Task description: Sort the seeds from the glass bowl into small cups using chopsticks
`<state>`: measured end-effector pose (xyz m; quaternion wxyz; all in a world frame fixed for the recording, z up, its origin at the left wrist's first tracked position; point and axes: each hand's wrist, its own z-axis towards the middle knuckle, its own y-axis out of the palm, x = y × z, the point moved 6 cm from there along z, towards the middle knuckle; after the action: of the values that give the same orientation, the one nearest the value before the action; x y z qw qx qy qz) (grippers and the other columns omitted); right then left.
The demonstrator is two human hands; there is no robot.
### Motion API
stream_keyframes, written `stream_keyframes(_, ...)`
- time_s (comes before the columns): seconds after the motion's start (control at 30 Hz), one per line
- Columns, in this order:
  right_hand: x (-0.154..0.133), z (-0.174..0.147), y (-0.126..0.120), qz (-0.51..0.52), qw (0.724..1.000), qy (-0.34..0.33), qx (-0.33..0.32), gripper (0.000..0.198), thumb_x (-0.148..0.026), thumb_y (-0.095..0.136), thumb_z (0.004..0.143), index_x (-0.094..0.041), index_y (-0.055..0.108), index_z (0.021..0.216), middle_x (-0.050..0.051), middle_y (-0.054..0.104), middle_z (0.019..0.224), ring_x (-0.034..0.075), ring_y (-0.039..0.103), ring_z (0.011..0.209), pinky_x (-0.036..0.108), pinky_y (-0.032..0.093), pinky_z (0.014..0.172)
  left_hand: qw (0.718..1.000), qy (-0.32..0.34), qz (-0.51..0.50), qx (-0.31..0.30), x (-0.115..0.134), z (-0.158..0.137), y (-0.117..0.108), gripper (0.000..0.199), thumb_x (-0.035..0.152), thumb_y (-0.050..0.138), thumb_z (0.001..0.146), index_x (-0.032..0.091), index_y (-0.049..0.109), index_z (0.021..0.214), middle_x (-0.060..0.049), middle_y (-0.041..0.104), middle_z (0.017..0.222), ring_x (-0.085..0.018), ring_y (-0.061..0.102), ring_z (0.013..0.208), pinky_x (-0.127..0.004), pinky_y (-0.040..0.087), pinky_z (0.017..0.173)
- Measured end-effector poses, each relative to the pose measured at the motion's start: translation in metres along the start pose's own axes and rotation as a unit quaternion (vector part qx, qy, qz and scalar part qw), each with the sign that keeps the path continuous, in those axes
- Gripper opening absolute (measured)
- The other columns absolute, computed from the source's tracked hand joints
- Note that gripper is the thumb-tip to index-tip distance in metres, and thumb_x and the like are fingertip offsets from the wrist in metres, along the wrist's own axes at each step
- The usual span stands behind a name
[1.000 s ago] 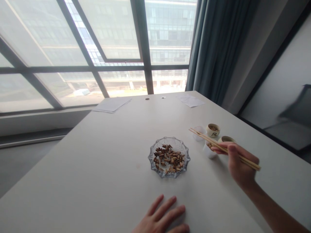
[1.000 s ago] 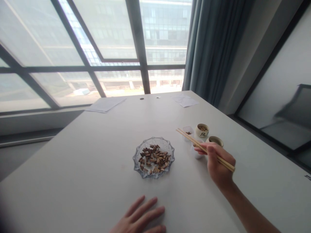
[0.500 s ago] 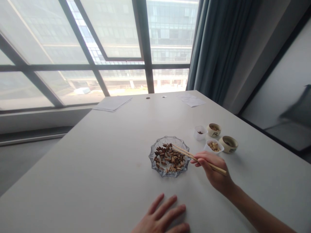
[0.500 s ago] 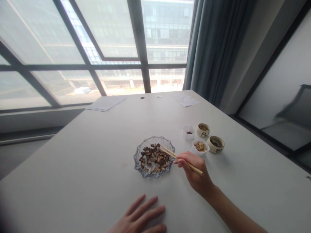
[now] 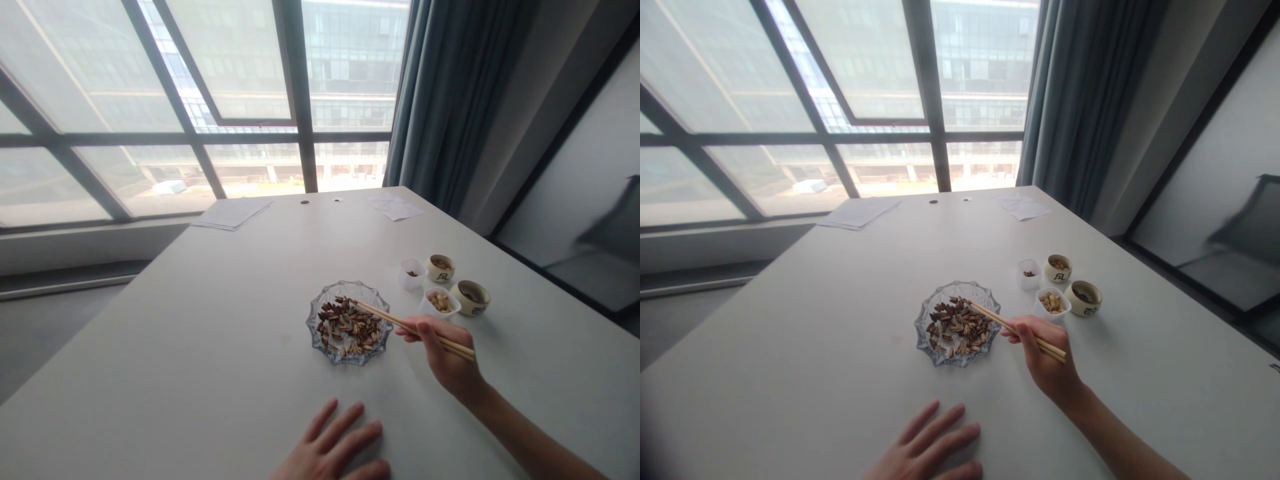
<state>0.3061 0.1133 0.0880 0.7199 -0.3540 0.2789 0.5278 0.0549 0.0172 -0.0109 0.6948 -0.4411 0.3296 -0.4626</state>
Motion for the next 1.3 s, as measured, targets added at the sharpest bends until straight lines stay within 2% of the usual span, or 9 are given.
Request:
stream_keyframes(0.13,0.009,-0.001,-0.005,0.032,0.997,0.058,0.046,0.032,-0.039,0.061,0.107,-0.02,0.085,0.097,0.009,0.085,0.084,0.023,0.082,0.068,0.031,0.071,0.064,1.0,-0.002,-0.002,-0.002,0.0,0.001,-0.001,0.046,0.039,0.076,0.103,0.039,0.063,0.147,0.002,0.051,0.164,-0.029,0.044,0.155,-0.058,0.023,0.13)
stream_keyframes(0.27,0.007,0.004,-0.019,0.039,0.989,0.083,0.114,0.037,-0.047,0.066,0.104,-0.017,0.085,0.094,0.011,0.084,0.08,0.027,0.083,0.069,0.034,0.072,0.063,1.0,0.001,0.0,-0.004,-0.001,0.009,-0.016,0.042,0.038,0.075,0.104,0.039,0.065,0.145,0.003,0.056,0.16,-0.026,0.048,0.152,-0.053,0.025,0.131)
stream_keyframes(0.47,0.011,0.014,-0.073,0.002,0.963,0.093,0.252,0.04,-0.051,0.069,0.102,-0.015,0.084,0.093,0.012,0.084,0.084,0.027,0.084,0.072,0.034,0.072,0.068,1.0,0.009,-0.002,-0.029,-0.002,0.019,-0.035,0.047,0.036,0.08,0.1,0.036,0.065,0.145,0.002,0.058,0.158,-0.026,0.051,0.149,-0.05,0.029,0.131)
stream_keyframes(0.6,0.028,0.019,-0.102,-0.02,0.944,0.118,0.308,0.046,-0.056,0.068,0.1,-0.014,0.082,0.09,0.012,0.082,0.077,0.026,0.082,0.064,0.034,0.07,0.059,1.0,0.011,0.001,-0.023,-0.003,0.019,-0.037,0.044,0.035,0.077,0.103,0.036,0.065,0.145,0.003,0.058,0.158,-0.025,0.05,0.15,-0.048,0.029,0.131)
stream_keyframes(0.87,0.037,0.019,-0.103,-0.019,0.945,0.122,0.304,0.041,-0.058,0.072,0.096,-0.019,0.081,0.087,0.012,0.081,0.077,0.029,0.08,0.063,0.039,0.067,0.053,1.0,0.0,0.001,-0.009,0.0,0.006,-0.01,0.045,0.038,0.077,0.103,0.038,0.063,0.146,0.003,0.053,0.163,-0.027,0.042,0.156,-0.055,0.019,0.132)
stream_keyframes(1.0,0.028,0.019,-0.1,-0.022,0.947,0.118,0.299,0.04,-0.057,0.071,0.097,-0.019,0.081,0.088,0.012,0.082,0.078,0.029,0.081,0.065,0.041,0.068,0.058,1.0,0.0,0.0,-0.006,-0.002,0.008,-0.018,0.045,0.04,0.076,0.103,0.039,0.063,0.147,0.004,0.052,0.164,-0.026,0.042,0.156,-0.054,0.017,0.132)
stream_keyframes(1.07,0.024,0.018,-0.094,-0.02,0.95,0.113,0.289,0.041,-0.056,0.071,0.098,-0.018,0.081,0.089,0.012,0.082,0.078,0.028,0.081,0.066,0.04,0.07,0.062,0.999,0.008,0.0,-0.034,-0.002,0.012,-0.025,0.047,0.038,0.075,0.104,0.038,0.062,0.149,0.004,0.052,0.163,-0.025,0.044,0.155,-0.05,0.02,0.132)
stream_keyframes(1.17,0.017,0.015,-0.08,-0.009,0.962,0.103,0.254,0.04,-0.054,0.069,0.1,-0.016,0.082,0.093,0.011,0.083,0.079,0.027,0.082,0.068,0.037,0.071,0.068,0.999,0.01,0.001,-0.032,-0.003,0.014,-0.028,0.044,0.038,0.074,0.105,0.038,0.063,0.148,0.004,0.055,0.162,-0.024,0.047,0.153,-0.049,0.023,0.132)
stream_keyframes(1.3,0.007,0.012,-0.056,-0.009,0.984,0.08,0.16,0.037,-0.05,0.067,0.103,-0.017,0.083,0.097,0.01,0.084,0.083,0.026,0.083,0.071,0.034,0.071,0.065,1.0,-0.002,0.002,-0.011,-0.001,0.006,-0.011,0.046,0.037,0.076,0.104,0.039,0.063,0.147,0.004,0.05,0.165,-0.027,0.043,0.155,-0.055,0.019,0.132)
